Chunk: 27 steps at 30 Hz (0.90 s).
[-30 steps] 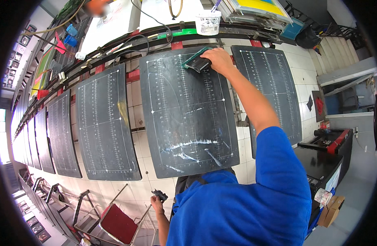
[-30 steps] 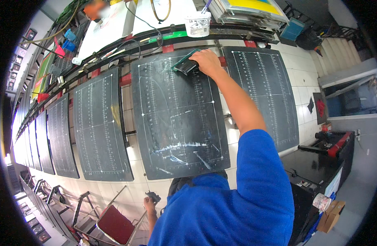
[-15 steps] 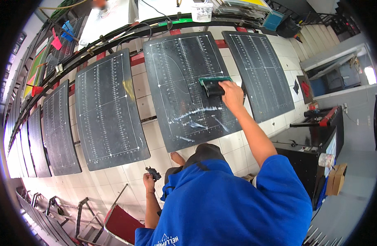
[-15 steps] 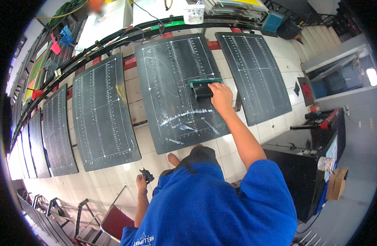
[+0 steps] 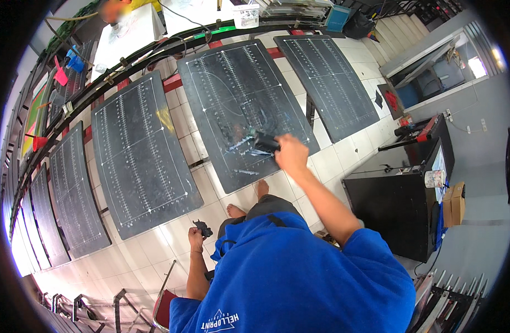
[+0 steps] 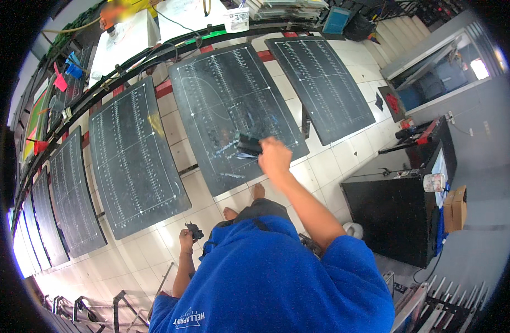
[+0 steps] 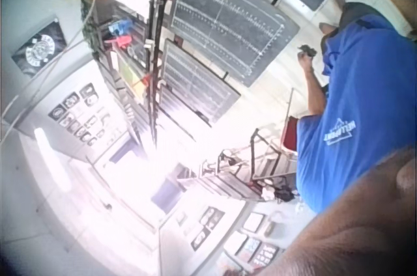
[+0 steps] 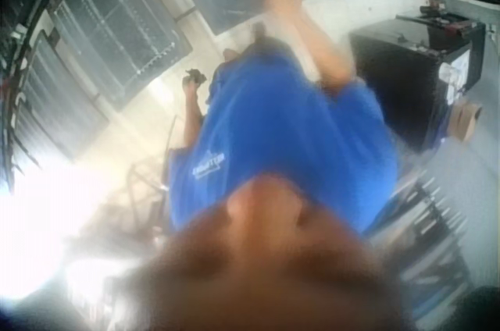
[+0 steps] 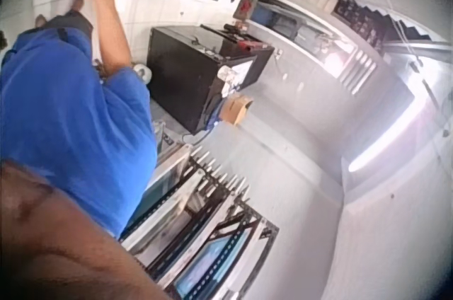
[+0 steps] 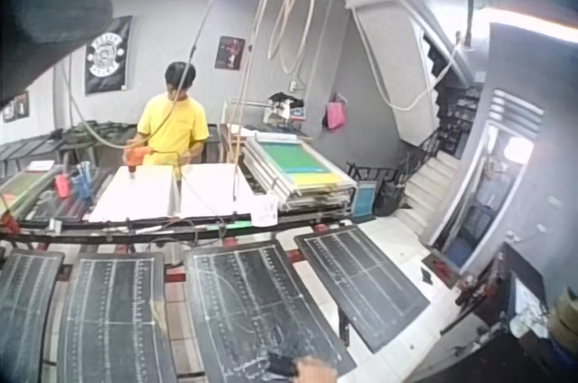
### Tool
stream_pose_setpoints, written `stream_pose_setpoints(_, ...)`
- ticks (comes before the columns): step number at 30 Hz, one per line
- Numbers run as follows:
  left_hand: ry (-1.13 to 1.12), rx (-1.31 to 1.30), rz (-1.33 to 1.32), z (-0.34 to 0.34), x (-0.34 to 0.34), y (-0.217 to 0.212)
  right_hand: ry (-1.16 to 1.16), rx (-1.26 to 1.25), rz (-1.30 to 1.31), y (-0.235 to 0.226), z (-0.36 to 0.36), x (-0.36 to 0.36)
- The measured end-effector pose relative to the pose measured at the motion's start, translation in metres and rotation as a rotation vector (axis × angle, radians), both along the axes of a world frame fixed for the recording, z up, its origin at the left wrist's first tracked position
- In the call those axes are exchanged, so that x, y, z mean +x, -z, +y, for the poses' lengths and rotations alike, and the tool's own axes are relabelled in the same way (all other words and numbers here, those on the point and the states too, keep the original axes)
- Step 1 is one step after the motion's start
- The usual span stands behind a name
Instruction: The person cleans a large, flat, dark screen using a green squeegee and a white paste. They spread the paste across the surface with the squeegee, then wipe it off with a dark cloth. The person also uses a small brush to clean the edges of the screen.
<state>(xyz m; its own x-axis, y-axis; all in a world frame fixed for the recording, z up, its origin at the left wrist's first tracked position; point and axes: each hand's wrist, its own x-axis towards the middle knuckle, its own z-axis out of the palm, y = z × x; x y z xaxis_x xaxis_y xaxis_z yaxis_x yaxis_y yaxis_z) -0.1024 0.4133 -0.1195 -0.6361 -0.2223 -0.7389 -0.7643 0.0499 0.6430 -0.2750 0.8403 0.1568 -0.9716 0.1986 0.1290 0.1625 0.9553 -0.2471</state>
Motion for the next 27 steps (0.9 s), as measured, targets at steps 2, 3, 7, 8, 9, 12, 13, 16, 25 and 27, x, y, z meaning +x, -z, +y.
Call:
stream_pose_setpoints(2, -0.010, 0.015, -0.003, -0.004, 0.005, 0.000, 0.126, 0.035, -0.001, -0.013, 0.027, -0.018)
stream_pose_setpoints(3, -0.019, 0.031, -0.001, -0.006, 0.008, 0.001, 0.135, 0.073, -0.006, -0.018, 0.043, -0.022)
stream_pose_setpoints(7, -0.068, 0.028, -0.041, -0.026, 0.036, 0.014, 0.191, 0.199, -0.174, -0.010, 0.047, -0.016)
stream_pose_setpoints(8, -0.076, 0.029, -0.064, -0.028, 0.041, 0.016, 0.197, 0.214, -0.198, -0.004, 0.029, -0.010)
stream_pose_setpoints(9, -0.066, 0.022, -0.101, -0.020, 0.041, 0.014, 0.214, 0.225, -0.181, 0.011, 0.020, -0.003)
stream_pose_setpoints(12, -0.054, 0.017, -0.176, -0.017, 0.053, 0.012, 0.146, 0.111, -0.247, -0.003, -0.054, 0.000)
stream_pose_setpoints(13, -0.018, 0.017, -0.186, -0.009, 0.048, 0.007, 0.131, 0.098, -0.278, -0.003, -0.065, -0.002)
stream_pose_setpoints(16, 0.026, 0.000, -0.167, -0.009, 0.039, 0.009, -0.038, -0.011, -0.200, -0.013, -0.088, -0.017)
stream_pose_setpoints(25, -0.058, 0.043, -0.012, -0.007, 0.011, -0.007, 0.268, 0.113, -0.214, -0.021, 0.050, -0.022)
stream_pose_setpoints(27, -0.066, 0.017, -0.048, -0.010, 0.023, -0.005, 0.261, 0.157, -0.228, -0.010, 0.033, -0.011)
